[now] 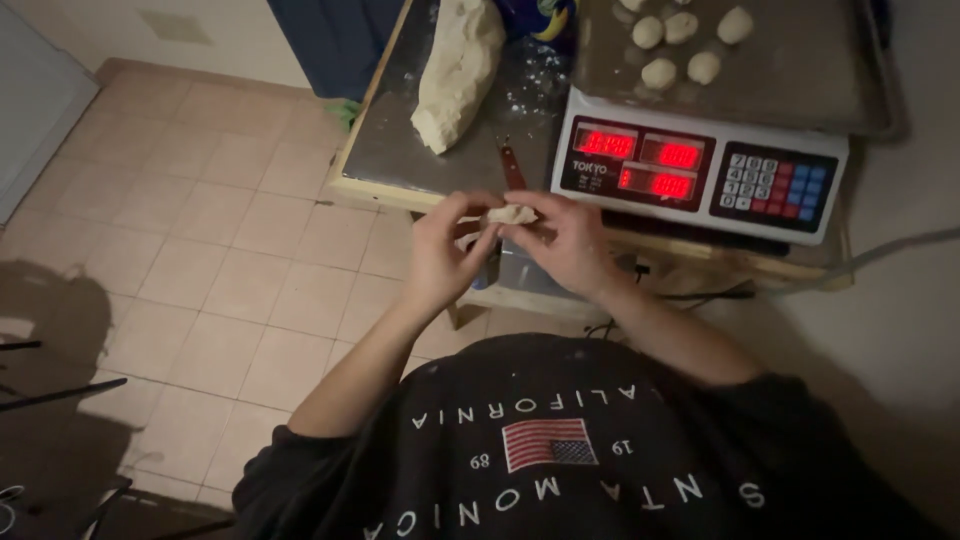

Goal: Weighing and rolling dough into small balls.

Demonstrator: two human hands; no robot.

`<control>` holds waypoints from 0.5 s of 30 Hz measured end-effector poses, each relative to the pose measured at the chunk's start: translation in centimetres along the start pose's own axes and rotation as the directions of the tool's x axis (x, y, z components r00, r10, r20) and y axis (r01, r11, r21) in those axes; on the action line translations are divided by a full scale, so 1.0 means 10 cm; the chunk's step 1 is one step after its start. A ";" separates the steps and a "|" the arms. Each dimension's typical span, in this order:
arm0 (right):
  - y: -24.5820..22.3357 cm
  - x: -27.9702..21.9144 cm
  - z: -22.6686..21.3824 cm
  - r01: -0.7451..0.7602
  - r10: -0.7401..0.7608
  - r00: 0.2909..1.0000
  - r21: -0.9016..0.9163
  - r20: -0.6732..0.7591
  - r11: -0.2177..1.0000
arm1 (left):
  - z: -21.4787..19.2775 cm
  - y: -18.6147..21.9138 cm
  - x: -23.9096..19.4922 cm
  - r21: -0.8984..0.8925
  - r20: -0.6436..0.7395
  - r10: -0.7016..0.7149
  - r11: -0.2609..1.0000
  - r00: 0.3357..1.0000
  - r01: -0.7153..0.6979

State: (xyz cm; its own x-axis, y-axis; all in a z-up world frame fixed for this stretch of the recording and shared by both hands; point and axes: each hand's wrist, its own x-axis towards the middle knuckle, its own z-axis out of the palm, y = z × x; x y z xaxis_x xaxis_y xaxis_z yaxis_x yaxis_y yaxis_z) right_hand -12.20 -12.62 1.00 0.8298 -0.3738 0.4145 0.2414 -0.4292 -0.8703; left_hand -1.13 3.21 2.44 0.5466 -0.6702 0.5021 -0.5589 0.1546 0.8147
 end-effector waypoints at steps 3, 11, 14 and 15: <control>-0.06 -0.03 0.02 0.055 -0.056 0.998 -0.094 -0.015 0.994 | -0.04 -0.04 -0.05 -0.097 0.018 -0.038 0.995 0.999 0.040; 0.04 -0.06 0.20 0.248 -0.263 0.964 -0.229 -0.038 0.941 | 0.04 -0.44 -0.23 -0.694 0.056 -0.419 0.636 0.906 0.337; 0.10 -0.09 0.22 0.381 -0.394 0.919 -0.275 0.009 0.883 | 0.04 -0.33 -0.20 -0.645 0.002 -0.422 0.692 0.907 0.324; 0.22 -0.11 0.21 0.382 -0.395 0.918 -0.275 0.009 0.882 | 0.06 -0.28 -0.19 -0.645 0.001 -0.421 0.693 0.907 0.323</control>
State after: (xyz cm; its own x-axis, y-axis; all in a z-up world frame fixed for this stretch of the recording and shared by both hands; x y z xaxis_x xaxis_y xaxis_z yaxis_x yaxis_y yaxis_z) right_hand -11.51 -11.45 -1.94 0.6711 -0.1663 0.7224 0.3920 -0.7475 -0.5363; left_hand -0.99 3.61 -1.00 0.7302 -0.6740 0.1120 0.1915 0.3592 0.9134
